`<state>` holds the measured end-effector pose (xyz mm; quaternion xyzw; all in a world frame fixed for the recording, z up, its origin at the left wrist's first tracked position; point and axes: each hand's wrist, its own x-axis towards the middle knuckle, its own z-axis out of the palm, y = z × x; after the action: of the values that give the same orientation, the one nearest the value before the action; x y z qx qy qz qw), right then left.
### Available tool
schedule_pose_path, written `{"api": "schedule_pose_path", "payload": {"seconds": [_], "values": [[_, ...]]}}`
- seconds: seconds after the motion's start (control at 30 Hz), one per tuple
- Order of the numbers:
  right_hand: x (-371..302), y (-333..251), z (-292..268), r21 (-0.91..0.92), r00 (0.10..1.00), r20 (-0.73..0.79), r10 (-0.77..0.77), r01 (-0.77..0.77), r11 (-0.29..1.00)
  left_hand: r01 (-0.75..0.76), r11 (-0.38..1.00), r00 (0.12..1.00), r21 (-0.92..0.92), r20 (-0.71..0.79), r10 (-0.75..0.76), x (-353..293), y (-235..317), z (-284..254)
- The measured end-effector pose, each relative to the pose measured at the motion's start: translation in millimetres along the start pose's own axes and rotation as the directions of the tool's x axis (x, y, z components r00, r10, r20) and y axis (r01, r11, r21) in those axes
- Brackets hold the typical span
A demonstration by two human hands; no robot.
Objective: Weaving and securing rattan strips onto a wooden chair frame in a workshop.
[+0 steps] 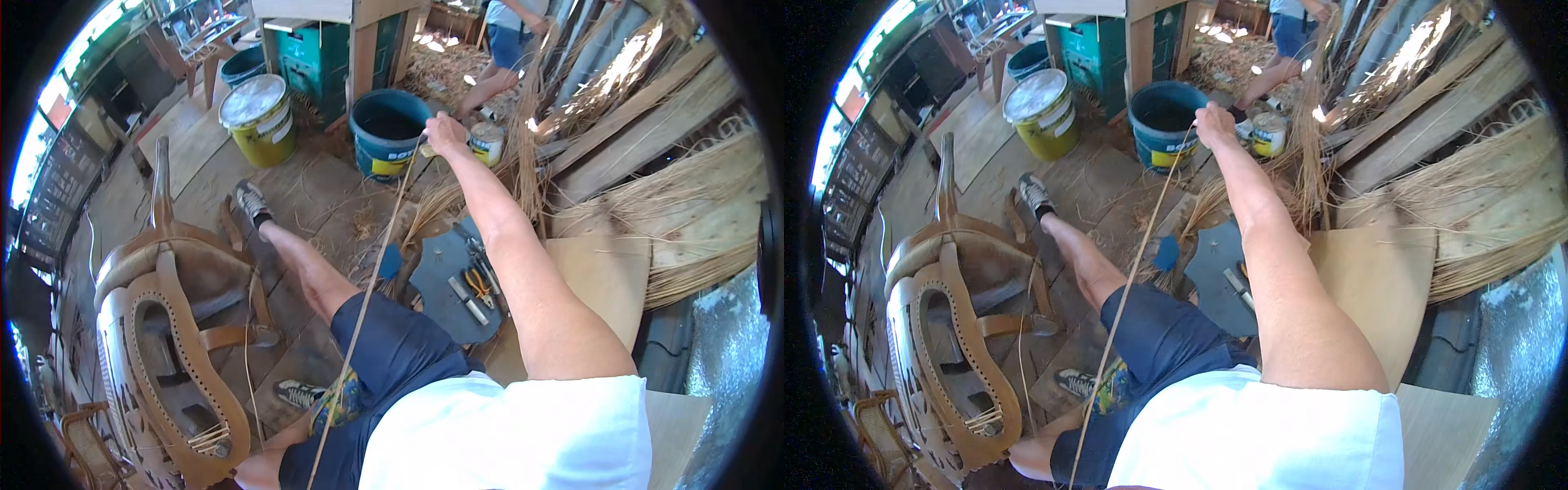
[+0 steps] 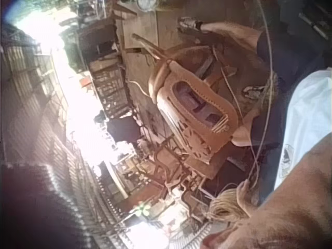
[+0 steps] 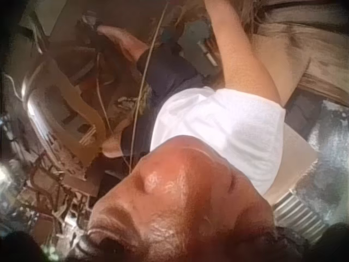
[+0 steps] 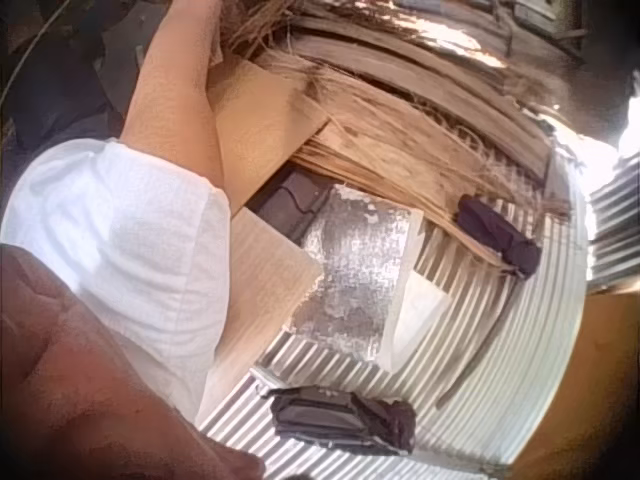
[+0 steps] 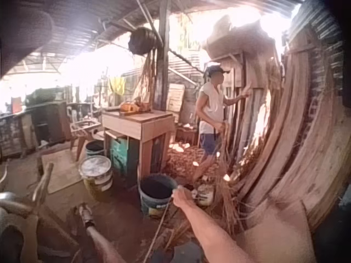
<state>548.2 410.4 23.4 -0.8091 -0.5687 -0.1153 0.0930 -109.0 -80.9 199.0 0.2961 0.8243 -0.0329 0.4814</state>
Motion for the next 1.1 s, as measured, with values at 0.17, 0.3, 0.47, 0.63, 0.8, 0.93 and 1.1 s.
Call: {"api": "schedule_pose_path", "payload": {"seconds": [0.17,0.3,0.47,0.63,0.8,0.93,1.1], "values": [[-38.2,-84.8,49.0,0.283,0.781,0.368,-0.504,0.423,0.861,-0.205,0.977,0.973,0.062,-0.096,0.211,6.6,55.8,8.3],[-88.6,-145.1,19.6,0.459,0.519,0.337,-0.786,0.638,0.618,-0.366,0.925,0.912,0.103,-0.157,0.379,16.3,77.9,23.8],[-124.4,-133.8,-44.3,0.197,0.496,0.106,-0.862,0.839,0.507,-0.622,0.77,0.75,0.14,-0.176,0.638,42.1,111.6,56.7],[-169.0,-151.9,-116.3,0.536,0.296,0.17,-0.94,0.773,0.341,-0.898,0.416,0.396,0.147,-0.147,0.906,78.9,188.1,100.8],[-196.3,-123.3,-207.9,0.606,0.252,0.082,-0.964,0.756,0.249,-0.98,0.071,0.091,-0.185,-0.099,0.991,105.5,284.6,167.8],[-191.2,-89.3,-234.9,0.651,0.389,0.042,-0.92,0.688,0.321,-0.939,0.274,0.27,-0.207,0.048,0.962,92.6,277.0,153.3],[-136.7,-67.1,-213.2,0.653,0.571,0.082,-0.817,0.589,0.477,-0.753,0.648,0.639,-0.117,0.104,0.762,192.2,301.0,-63.1]]}}
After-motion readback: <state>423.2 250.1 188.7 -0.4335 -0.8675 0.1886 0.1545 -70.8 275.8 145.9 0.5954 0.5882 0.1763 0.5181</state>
